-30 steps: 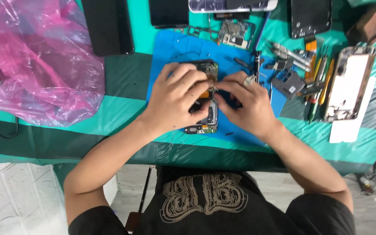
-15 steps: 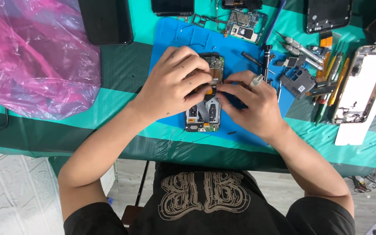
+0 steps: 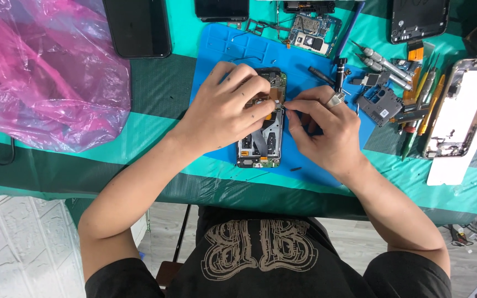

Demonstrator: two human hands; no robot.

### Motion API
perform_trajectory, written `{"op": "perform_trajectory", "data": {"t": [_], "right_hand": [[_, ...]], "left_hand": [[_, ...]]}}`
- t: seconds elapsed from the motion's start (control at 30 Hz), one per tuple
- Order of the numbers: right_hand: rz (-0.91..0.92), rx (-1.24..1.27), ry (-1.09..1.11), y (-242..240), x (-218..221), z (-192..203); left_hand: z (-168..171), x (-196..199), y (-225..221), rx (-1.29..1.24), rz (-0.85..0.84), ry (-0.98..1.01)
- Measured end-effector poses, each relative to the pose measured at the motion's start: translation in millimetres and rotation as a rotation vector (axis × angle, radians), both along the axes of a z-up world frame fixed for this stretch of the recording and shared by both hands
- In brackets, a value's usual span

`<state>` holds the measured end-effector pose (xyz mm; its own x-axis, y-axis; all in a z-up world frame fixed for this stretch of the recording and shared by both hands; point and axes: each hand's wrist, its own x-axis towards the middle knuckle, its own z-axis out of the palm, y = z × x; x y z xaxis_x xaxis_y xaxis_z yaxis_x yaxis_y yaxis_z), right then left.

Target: Connecting internal ribbon cables and the motherboard to a smartphone chassis during a repair process.

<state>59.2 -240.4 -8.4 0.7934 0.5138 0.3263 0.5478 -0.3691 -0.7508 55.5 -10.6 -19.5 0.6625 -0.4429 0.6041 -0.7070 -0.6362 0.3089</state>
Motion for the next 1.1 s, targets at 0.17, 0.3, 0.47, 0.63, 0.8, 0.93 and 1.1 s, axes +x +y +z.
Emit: {"op": "perform_trajectory", "data": {"t": [0.17, 0.3, 0.47, 0.63, 0.8, 0.93, 1.1], "right_hand": [[-0.008, -0.008, -0.008, 1.1, 0.6, 1.5], [-0.006, -0.018, -0.005, 0.7, 0.5, 0.4], [-0.012, -0.031, 0.000, 0.4, 0.3, -0.7], [-0.005, -0.051, 0.033, -0.7, -0.1, -0.5], [-0.018, -0.028, 0.060, -0.5, -2.3, 0.0], [-0.017, -0.020, 0.070, -0.2, -2.2, 1.5], [-0.007, -0.033, 0.082, -1.8, -1.5, -2.3]], "left_hand": [[-1.3, -0.7, -3.0, -0.062, 0.004, 0.033], [-2.8, -3.7, -6.1, -0.138, 0.028, 0.151], [2.4, -5.0, -4.6, -0.153, 0.005, 0.256], [1.4, -4.7, 0.0, -0.175, -0.041, 0.363], [5.5, -9.0, -4.6, -0.093, -0.003, 0.391], [9.4, -11.4, -7.9, -0.083, 0.027, 0.444], [2.5, -11.9, -8.4, -0.097, 0.023, 0.461]]}}
